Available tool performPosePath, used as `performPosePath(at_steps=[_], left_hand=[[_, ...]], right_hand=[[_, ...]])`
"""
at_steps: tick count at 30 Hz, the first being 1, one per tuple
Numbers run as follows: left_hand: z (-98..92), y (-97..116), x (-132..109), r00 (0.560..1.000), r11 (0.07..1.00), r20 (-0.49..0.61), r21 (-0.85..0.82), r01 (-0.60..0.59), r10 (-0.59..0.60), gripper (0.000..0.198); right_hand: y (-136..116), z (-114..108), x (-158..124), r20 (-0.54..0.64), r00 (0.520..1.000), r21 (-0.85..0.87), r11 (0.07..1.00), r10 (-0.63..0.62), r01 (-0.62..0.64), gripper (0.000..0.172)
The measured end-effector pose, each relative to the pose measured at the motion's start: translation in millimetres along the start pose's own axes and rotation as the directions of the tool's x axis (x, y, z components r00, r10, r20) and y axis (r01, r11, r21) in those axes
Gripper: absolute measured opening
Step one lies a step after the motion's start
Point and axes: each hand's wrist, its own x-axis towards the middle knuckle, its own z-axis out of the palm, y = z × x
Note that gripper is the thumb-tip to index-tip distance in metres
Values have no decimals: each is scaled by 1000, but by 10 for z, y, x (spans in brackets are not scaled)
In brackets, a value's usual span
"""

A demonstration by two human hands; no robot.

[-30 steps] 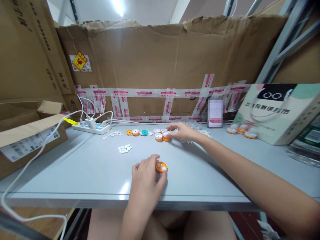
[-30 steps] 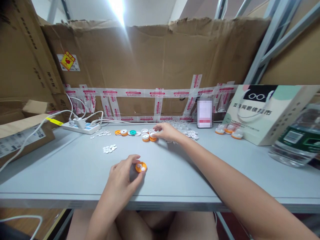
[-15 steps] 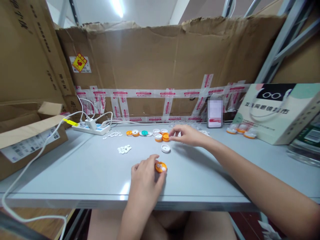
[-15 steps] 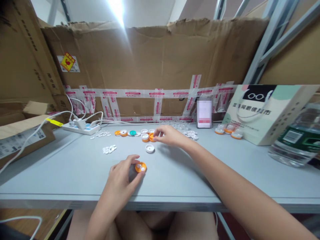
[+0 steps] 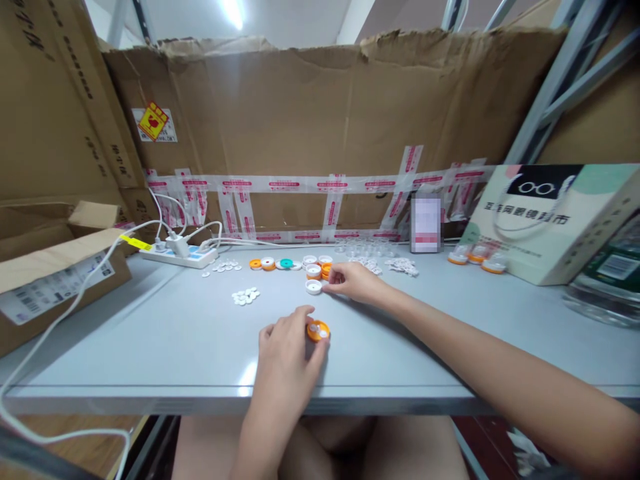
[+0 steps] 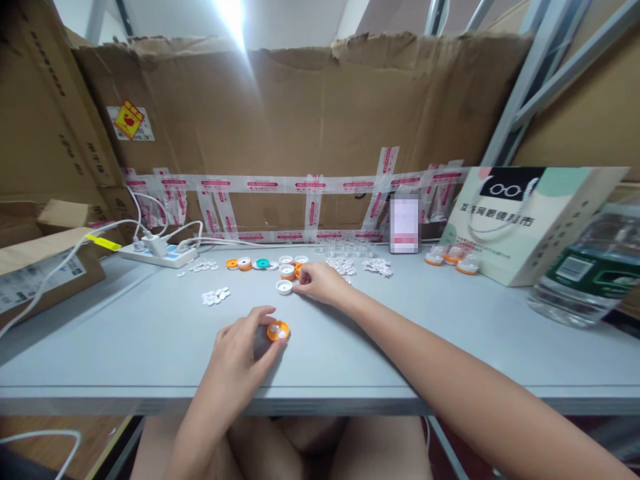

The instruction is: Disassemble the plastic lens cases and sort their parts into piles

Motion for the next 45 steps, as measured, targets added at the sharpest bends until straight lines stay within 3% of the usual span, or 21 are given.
performPosePath(at_steps=[3,5,8,11,21,25,28,33,40,45], left_hand=[[-2,3,1,1000,1000,3,-7,0,0,30],[-10,9,1,1000,1000,14,-17,-3,4,29],[-20,20,3,999,999,33,-41,-14,15,29],[-17,22,6,999,998,28,-54,-19,21,29],[-7,20,18,1000,999,16,-48,22,-22,35],[-7,38,26,999,998,12,-35,45,-45,34],[0,29,25,999,999,0,-27,43,-43,31],[17,3,15,999,999,-4,-9,39,-39,31],[14,42,17,1000,1000,7,-5,29,-29,34],[11,58,21,999,999,-7,8,36,-36,30]], right_hand=[[-66,-98,-72,28,998,86,995,-51,48,18],[-148,-191,-159,130,978,201,970,-163,135,18],[-275,-293,-287,308,882,316,912,-358,260,14],[-341,-302,-354,373,825,336,891,-424,306,13],[-426,-152,-399,345,887,220,945,-308,242,19],[-495,-119,-419,328,921,138,975,-208,171,13],[-520,-135,-436,344,921,108,982,-182,154,10],[-541,-142,-456,326,903,18,957,-280,291,10],[-534,-120,-461,343,786,-145,798,-514,585,14],[-548,-112,-481,297,807,-272,765,-510,584,15]])
